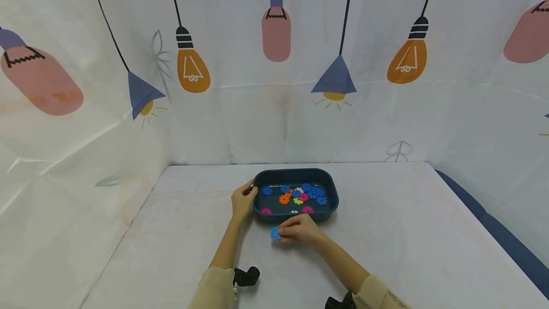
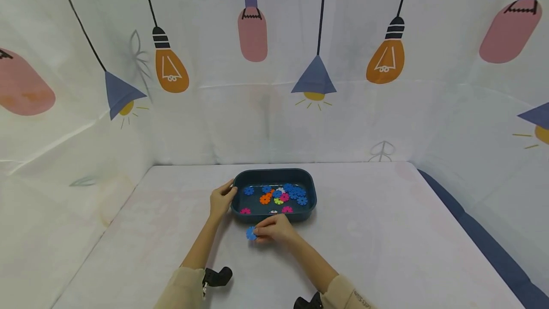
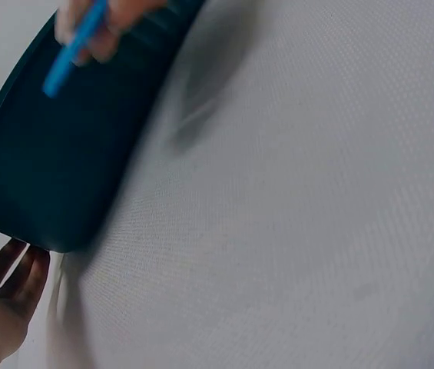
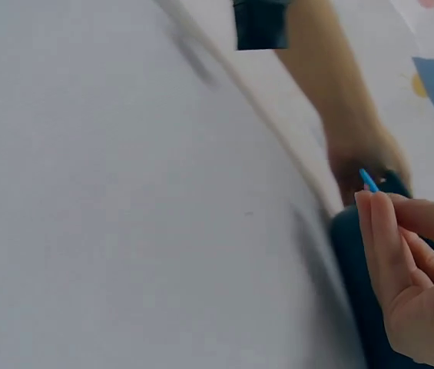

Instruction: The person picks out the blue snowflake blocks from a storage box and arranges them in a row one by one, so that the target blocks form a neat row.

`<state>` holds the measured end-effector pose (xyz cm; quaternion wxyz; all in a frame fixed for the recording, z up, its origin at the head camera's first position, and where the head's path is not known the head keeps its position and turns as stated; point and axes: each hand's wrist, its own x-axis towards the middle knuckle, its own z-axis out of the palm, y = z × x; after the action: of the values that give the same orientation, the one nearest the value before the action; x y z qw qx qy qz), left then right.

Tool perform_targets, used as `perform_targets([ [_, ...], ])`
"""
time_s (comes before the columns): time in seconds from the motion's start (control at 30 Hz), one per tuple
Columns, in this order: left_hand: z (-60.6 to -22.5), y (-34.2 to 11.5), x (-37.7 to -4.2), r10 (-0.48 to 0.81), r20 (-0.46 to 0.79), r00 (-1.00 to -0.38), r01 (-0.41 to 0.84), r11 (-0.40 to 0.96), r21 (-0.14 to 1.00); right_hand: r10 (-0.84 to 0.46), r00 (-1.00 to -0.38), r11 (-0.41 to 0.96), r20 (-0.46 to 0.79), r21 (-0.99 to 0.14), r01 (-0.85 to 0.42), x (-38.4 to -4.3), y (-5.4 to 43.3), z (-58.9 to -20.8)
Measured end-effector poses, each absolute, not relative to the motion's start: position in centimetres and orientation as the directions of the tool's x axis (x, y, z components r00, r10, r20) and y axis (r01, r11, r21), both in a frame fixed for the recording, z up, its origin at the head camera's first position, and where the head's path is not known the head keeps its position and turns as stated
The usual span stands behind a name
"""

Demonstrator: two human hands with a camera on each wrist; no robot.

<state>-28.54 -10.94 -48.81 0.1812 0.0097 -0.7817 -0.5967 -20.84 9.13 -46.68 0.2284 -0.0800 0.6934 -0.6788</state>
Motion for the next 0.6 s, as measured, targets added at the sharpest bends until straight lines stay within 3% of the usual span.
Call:
perform_targets([
  [0.33, -49.0, -11.0, -28.6, -0.222, 0.268, -0.937, 0.201, 0.284, 0.938, -0.352, -0.902, 0.055, -0.252, -0.967, 0.248, -20.4, 7.2, -48.5],
  [0.6, -49.0, -11.0, -28.7, -0.224, 0.26, -0.939, 0.192, 0.287, 0.939, -0.321, -0.911, 0.162, -0.261, -0.962, 0.218, -20.5, 6.8, -48.5],
])
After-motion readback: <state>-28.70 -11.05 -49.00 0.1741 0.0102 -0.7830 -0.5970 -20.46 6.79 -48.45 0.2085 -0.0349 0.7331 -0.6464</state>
